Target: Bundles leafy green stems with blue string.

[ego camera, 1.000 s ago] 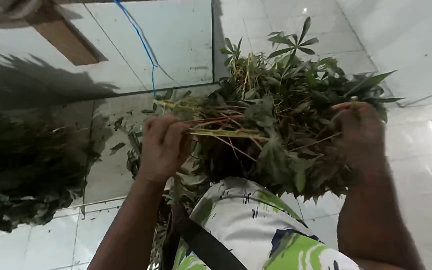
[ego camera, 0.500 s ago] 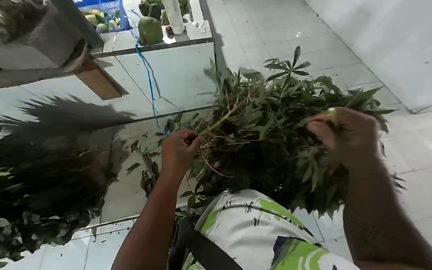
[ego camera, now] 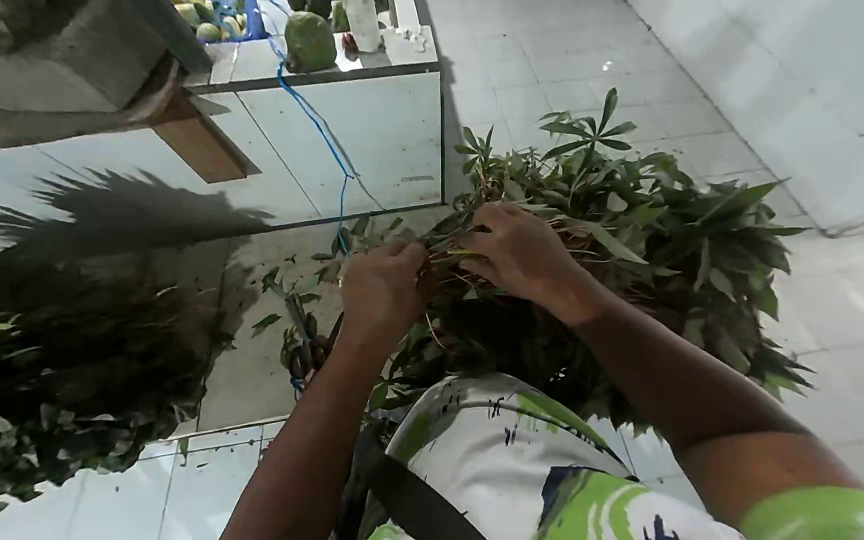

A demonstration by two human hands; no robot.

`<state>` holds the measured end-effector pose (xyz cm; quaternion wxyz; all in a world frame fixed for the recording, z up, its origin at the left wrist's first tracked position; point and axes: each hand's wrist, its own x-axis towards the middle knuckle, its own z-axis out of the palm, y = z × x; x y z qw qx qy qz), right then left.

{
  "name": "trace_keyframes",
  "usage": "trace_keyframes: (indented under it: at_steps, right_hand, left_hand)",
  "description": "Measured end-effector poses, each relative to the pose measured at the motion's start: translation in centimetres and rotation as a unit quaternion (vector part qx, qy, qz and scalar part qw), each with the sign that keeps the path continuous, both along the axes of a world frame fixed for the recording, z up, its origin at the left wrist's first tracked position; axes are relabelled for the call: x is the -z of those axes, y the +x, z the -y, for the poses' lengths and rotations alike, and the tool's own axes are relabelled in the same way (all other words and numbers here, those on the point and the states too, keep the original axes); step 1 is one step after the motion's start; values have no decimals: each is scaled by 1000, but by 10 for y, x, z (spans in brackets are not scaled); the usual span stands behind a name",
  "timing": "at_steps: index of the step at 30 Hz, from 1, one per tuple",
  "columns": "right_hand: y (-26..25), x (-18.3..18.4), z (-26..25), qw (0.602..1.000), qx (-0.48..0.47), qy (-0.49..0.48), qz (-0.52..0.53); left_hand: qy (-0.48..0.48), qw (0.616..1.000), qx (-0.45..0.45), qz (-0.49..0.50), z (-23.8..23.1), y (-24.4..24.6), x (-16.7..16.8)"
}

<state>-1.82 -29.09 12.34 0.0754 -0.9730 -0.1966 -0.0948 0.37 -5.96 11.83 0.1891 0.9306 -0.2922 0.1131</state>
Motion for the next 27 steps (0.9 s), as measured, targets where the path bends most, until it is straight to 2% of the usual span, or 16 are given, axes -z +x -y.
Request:
trace_keyframes:
  at_steps: [6, 13, 15, 16, 19, 21, 24, 27]
  right_hand:
    - [-2, 16, -5, 999, 28, 27, -25]
    - [-26, 23, -19, 987, 142, 68, -20]
    - [-33, 27, -22, 987, 137, 84, -20]
    - [-36, 27, -21, 987, 123, 94, -31]
    - [-38, 25, 4, 976, 98, 171, -89]
    - [-39, 24, 35, 953, 121, 259, -103]
    - [-45, 23, 77, 877, 162, 443, -93]
    - [-54, 17, 106, 774, 178, 604, -58]
  left_hand:
    - [-25, 999, -30, -30, 11, 2, 16]
    - [-21, 993, -108, -41, 48, -1, 31]
    - [-60, 987, -121, -93, 48, 8, 31]
    - [-121, 979, -114, -120, 42, 17, 34]
    - [-314, 924, -89, -200, 12, 34, 33]
    - [-432, 859, -70, -263, -10, 36, 29]
    - [-573, 731, -32, -370, -42, 32, 37]
    - [-602, 665, -71, -437, -66, 12, 25]
